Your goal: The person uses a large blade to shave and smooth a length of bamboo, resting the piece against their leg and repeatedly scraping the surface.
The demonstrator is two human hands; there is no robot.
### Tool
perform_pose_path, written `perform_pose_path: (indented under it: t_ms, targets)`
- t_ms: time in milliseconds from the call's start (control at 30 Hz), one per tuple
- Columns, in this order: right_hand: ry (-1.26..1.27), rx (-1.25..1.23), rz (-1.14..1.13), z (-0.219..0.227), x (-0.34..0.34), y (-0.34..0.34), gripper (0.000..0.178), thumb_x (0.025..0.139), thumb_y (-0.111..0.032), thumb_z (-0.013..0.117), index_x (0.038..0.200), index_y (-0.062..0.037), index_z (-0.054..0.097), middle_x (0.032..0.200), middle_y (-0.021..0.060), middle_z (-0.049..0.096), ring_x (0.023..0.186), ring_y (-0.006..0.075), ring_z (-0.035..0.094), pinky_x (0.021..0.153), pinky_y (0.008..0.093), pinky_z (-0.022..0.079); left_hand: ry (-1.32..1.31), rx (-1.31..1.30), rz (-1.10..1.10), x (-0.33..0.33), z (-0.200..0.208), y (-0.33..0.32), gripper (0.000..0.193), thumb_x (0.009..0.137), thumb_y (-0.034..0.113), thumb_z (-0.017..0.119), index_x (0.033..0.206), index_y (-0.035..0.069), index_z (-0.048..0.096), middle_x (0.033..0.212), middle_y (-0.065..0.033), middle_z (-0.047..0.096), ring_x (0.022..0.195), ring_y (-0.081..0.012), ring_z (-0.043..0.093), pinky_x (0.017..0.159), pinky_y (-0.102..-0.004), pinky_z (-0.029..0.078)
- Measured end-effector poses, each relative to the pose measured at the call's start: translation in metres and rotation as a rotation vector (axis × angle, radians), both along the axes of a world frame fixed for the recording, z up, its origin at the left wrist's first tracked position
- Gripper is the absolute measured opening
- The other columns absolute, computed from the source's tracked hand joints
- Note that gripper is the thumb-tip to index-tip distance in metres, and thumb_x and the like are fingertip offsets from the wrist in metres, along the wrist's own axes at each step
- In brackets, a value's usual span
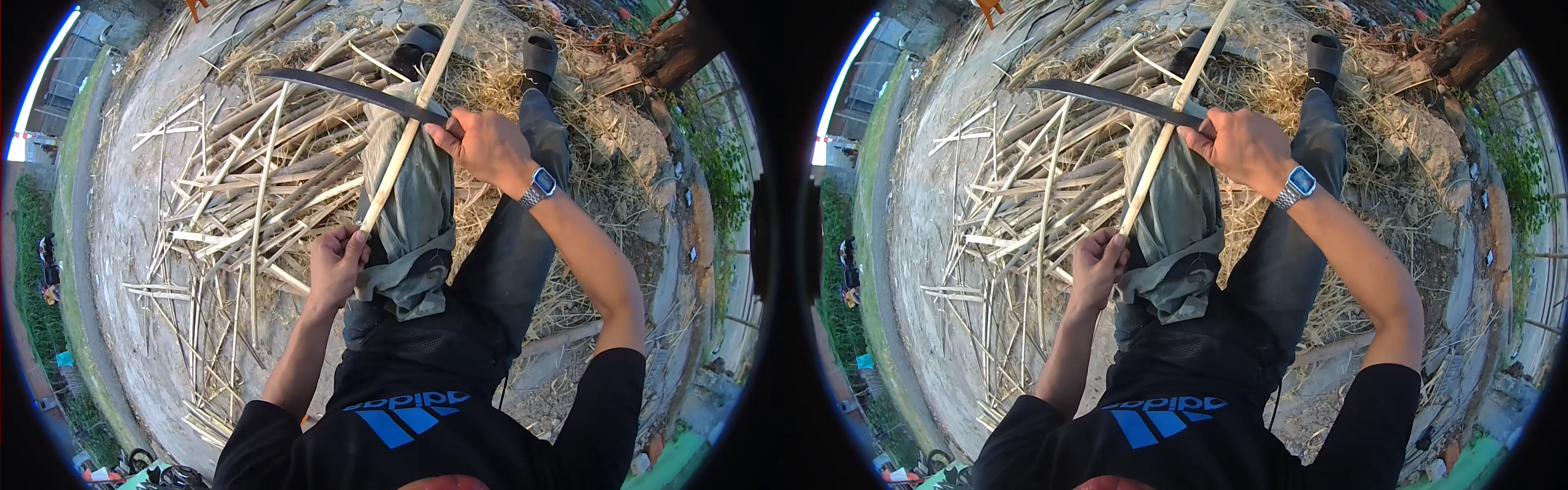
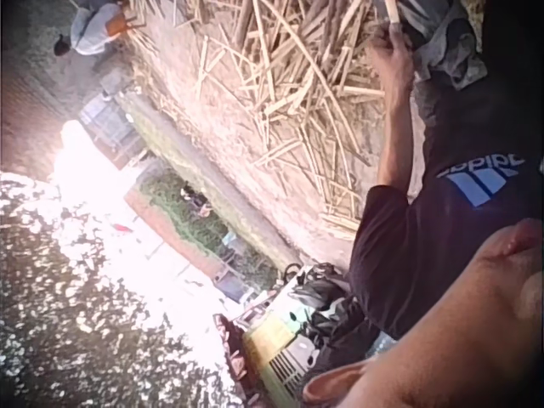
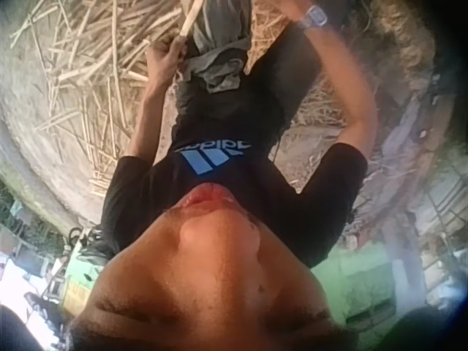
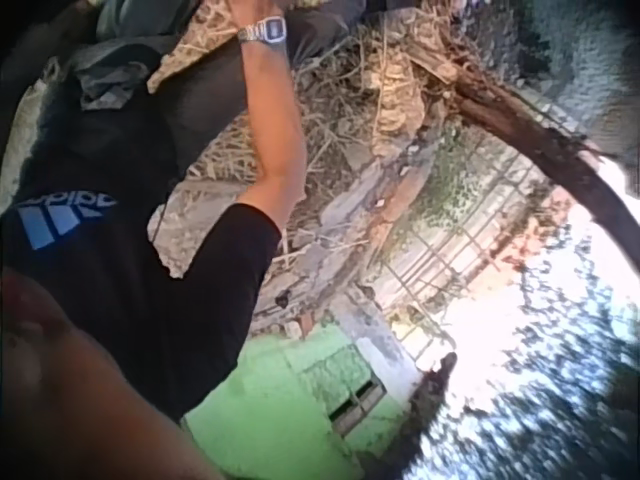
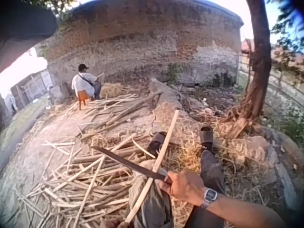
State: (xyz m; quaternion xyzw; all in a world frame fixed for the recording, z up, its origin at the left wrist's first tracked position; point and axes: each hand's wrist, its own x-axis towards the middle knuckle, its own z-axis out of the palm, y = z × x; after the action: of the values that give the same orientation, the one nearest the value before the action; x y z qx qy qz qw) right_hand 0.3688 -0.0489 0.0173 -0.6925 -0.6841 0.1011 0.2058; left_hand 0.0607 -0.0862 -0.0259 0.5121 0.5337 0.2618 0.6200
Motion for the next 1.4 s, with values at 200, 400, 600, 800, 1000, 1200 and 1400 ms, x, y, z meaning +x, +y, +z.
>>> perform_pose_path:
  t_ms: [200,400,600,800,1000,1200,1400]
  targets:
    - [-0.079,0.115,0.126,-0.010,-0.007,-0.009,0.059,0.098,-0.062,0.061,0.074,-0.0074,0.064,0.057,0.0119,0.065,0.055,0.0332,0.068,0.051,0.0433,0.052,0.015,0.034,0.010,-0.006,0.004,-0.009,0.023,0.105,0.018,0.062,0.098,-0.003,0.068,0.069,0.0016,0.062,0.056,-0.0036,0.049,0.051,-0.0211,0.038]
    - [0.012,0.048,-0.010,-0.002,-0.010,0.005,0.061,0.099,-0.063,0.059,0.074,-0.0074,0.064,0.055,0.0116,0.062,0.051,0.0320,0.065,0.049,0.0441,0.050,-0.011,0.007,0.008,0.002,0.000,0.000,0.023,0.105,0.019,0.063,0.099,-0.003,0.068,0.069,0.0019,0.061,0.056,-0.0034,0.049,0.051,-0.0207,0.038]
    - [0.049,0.151,-0.064,-0.013,0.021,0.024,0.065,0.098,-0.065,0.058,0.072,-0.0058,0.062,0.049,0.0112,0.056,0.046,0.0302,0.060,0.047,0.0436,0.047,-0.059,-0.038,-0.004,-0.028,0.011,-0.008,0.021,0.105,0.017,0.063,0.098,-0.003,0.067,0.070,0.0011,0.061,0.055,-0.0029,0.047,0.050,-0.0198,0.036]
    - [-0.020,0.086,0.040,-0.013,-0.015,0.003,0.062,0.097,-0.065,0.060,0.073,-0.0082,0.065,0.054,0.0097,0.063,0.051,0.0290,0.067,0.048,0.0418,0.053,-0.019,-0.065,-0.021,-0.042,0.010,-0.001,0.021,0.105,0.017,0.063,0.098,-0.002,0.066,0.069,0.0011,0.059,0.053,-0.0026,0.045,0.048,-0.0202,0.033]
    - [-0.030,0.158,-0.254,-0.018,0.082,0.059,0.072,0.101,-0.070,0.048,0.079,-0.0052,0.070,0.060,0.0139,0.066,0.056,0.0330,0.067,0.052,0.0413,0.049,-0.067,-0.139,-0.011,-0.102,0.017,-0.020,0.020,0.104,0.017,0.064,0.096,-0.002,0.065,0.068,0.0007,0.058,0.052,-0.0036,0.045,0.047,-0.0203,0.032]
    - [0.040,0.161,-0.650,-0.013,0.220,0.086,0.083,0.097,-0.075,0.046,0.081,0.0030,0.071,0.073,0.0224,0.069,0.066,0.0370,0.069,0.062,0.0461,0.054,0.102,-0.089,0.027,-0.155,0.010,-0.032,0.025,0.099,0.023,0.070,0.091,0.000,0.064,0.064,0.0002,0.057,0.047,-0.0036,0.041,0.043,-0.0203,0.027]
    - [0.738,0.254,-0.481,0.023,0.128,0.013,0.067,0.096,-0.070,0.057,0.073,-0.0081,0.060,0.061,0.0000,0.055,0.046,0.0071,0.052,0.042,0.0250,0.040,0.127,-0.030,0.013,-0.134,0.016,-0.010,0.022,0.102,0.019,0.066,0.096,-0.003,0.066,0.068,-0.0009,0.061,0.051,-0.0037,0.045,0.046,-0.0202,0.032]
